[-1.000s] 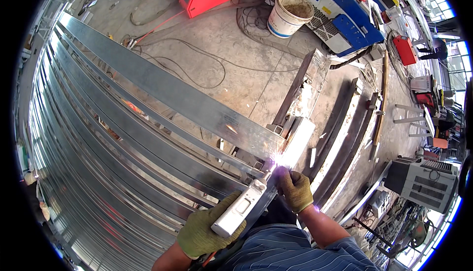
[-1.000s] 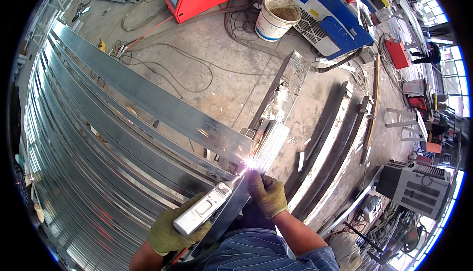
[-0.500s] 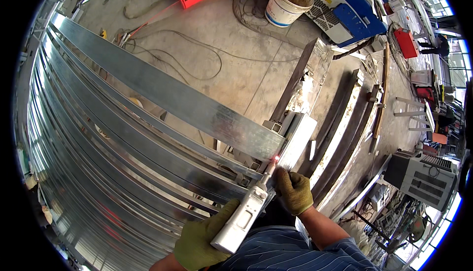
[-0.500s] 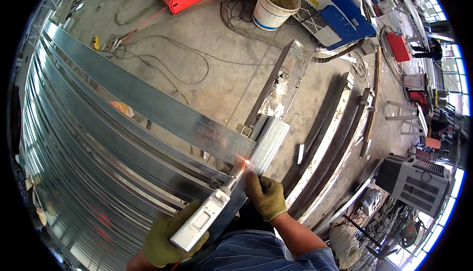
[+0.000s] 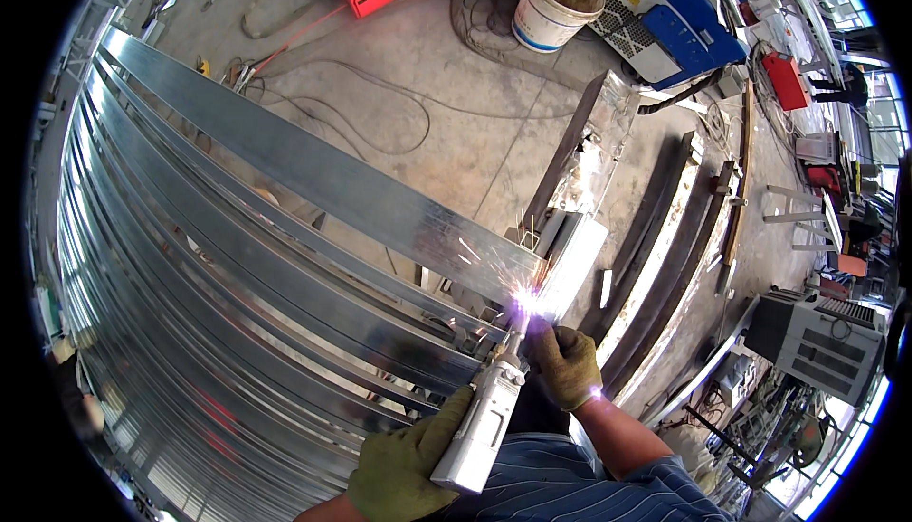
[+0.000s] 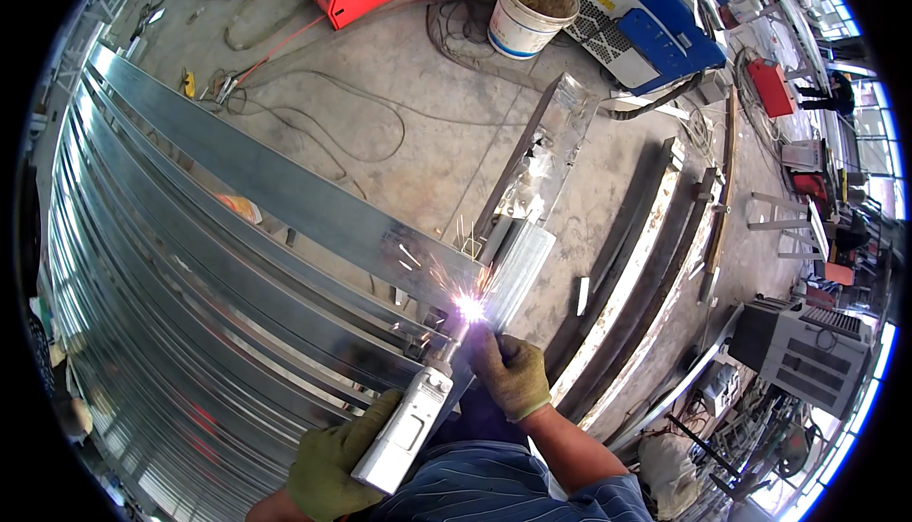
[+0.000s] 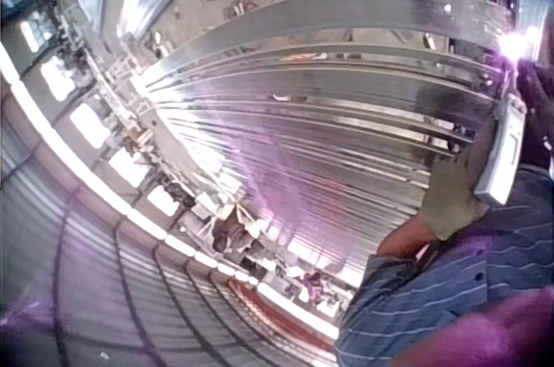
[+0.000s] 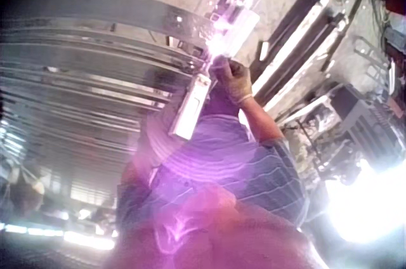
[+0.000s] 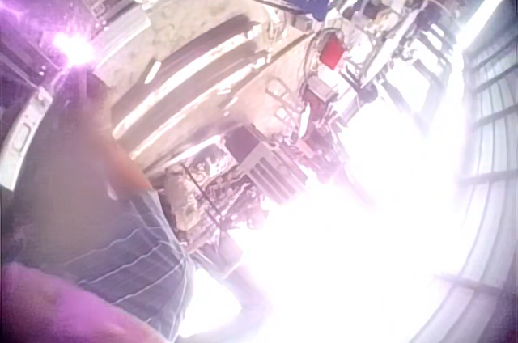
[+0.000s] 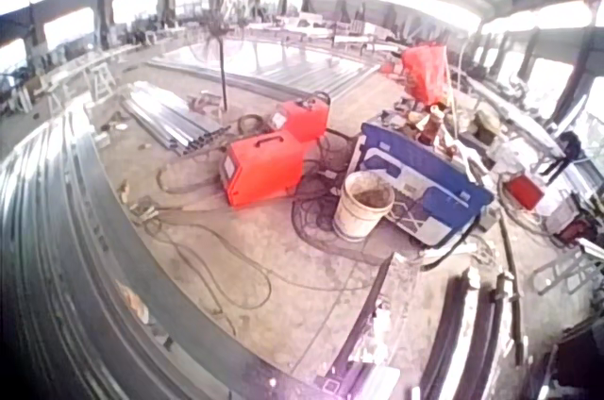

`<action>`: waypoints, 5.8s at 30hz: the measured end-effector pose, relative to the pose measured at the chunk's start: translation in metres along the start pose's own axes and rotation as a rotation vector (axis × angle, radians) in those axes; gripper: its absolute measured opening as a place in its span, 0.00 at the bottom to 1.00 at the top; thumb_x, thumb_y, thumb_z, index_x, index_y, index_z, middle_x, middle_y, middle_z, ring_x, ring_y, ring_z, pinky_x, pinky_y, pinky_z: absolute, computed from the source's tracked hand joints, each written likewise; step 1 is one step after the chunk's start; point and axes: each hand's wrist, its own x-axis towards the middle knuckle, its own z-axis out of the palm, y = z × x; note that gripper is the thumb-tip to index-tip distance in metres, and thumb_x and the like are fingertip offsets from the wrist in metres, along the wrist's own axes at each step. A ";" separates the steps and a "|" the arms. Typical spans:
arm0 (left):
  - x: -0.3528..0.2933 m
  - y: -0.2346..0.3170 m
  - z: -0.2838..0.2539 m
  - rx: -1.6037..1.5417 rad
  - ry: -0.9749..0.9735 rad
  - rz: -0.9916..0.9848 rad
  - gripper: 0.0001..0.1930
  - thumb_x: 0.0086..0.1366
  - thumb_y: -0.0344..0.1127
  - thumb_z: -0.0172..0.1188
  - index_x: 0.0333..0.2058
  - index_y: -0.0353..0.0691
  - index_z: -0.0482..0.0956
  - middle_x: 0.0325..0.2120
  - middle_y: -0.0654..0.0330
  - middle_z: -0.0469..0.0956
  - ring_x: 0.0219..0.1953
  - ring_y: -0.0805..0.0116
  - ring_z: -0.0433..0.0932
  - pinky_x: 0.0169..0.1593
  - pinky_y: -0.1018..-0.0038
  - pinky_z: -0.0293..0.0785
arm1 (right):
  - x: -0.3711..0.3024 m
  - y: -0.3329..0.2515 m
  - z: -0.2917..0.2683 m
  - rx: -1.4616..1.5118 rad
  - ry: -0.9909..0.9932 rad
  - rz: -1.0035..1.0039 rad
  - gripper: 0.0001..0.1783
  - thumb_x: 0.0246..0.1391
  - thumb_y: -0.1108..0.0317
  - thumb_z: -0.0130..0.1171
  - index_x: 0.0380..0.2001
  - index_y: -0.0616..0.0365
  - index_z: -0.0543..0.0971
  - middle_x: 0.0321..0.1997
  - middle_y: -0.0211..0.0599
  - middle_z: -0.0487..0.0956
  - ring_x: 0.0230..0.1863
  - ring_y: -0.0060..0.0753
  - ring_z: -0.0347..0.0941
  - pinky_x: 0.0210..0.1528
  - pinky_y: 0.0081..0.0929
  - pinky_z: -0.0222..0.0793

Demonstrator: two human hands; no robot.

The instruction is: The person uses a handheld welding tool to join metal bars on a large metal frame structure. They move along the frame, applying welds at various joints while wearing protective gloves. The person briefly removes their gloves to adjust the welding tool before resuming the welding process.

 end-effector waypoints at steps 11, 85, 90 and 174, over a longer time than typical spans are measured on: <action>-0.044 0.014 0.003 0.057 -0.018 -0.097 0.44 0.63 0.51 0.75 0.73 0.37 0.70 0.53 0.41 0.86 0.48 0.37 0.86 0.49 0.51 0.84 | -0.003 0.011 -0.004 0.057 -0.035 0.029 0.31 0.75 0.43 0.63 0.28 0.61 0.87 0.22 0.30 0.82 0.26 0.17 0.75 0.30 0.28 0.71; 0.015 -0.025 -0.033 -0.573 0.088 -0.044 0.29 0.68 0.31 0.77 0.65 0.30 0.80 0.54 0.50 0.89 0.53 0.64 0.89 0.55 0.68 0.87 | -0.048 0.014 0.073 -0.006 -0.459 -0.758 0.22 0.63 0.56 0.75 0.49 0.61 0.82 0.30 0.39 0.88 0.28 0.43 0.88 0.33 0.38 0.84; 0.010 -0.014 -0.040 -0.603 0.068 -0.114 0.29 0.66 0.29 0.78 0.64 0.30 0.81 0.48 0.52 0.90 0.49 0.66 0.90 0.54 0.69 0.86 | -0.046 0.024 0.076 -0.031 -0.426 -0.840 0.23 0.60 0.55 0.77 0.50 0.60 0.83 0.31 0.41 0.87 0.29 0.46 0.88 0.34 0.39 0.84; -0.081 0.105 0.071 -0.638 1.432 0.035 0.39 0.75 0.46 0.70 0.78 0.41 0.65 0.58 0.48 0.85 0.58 0.60 0.87 0.64 0.64 0.79 | -0.073 -0.123 -0.008 0.278 -1.446 -0.267 0.38 0.66 0.56 0.72 0.73 0.58 0.71 0.44 0.44 0.87 0.45 0.51 0.86 0.50 0.51 0.84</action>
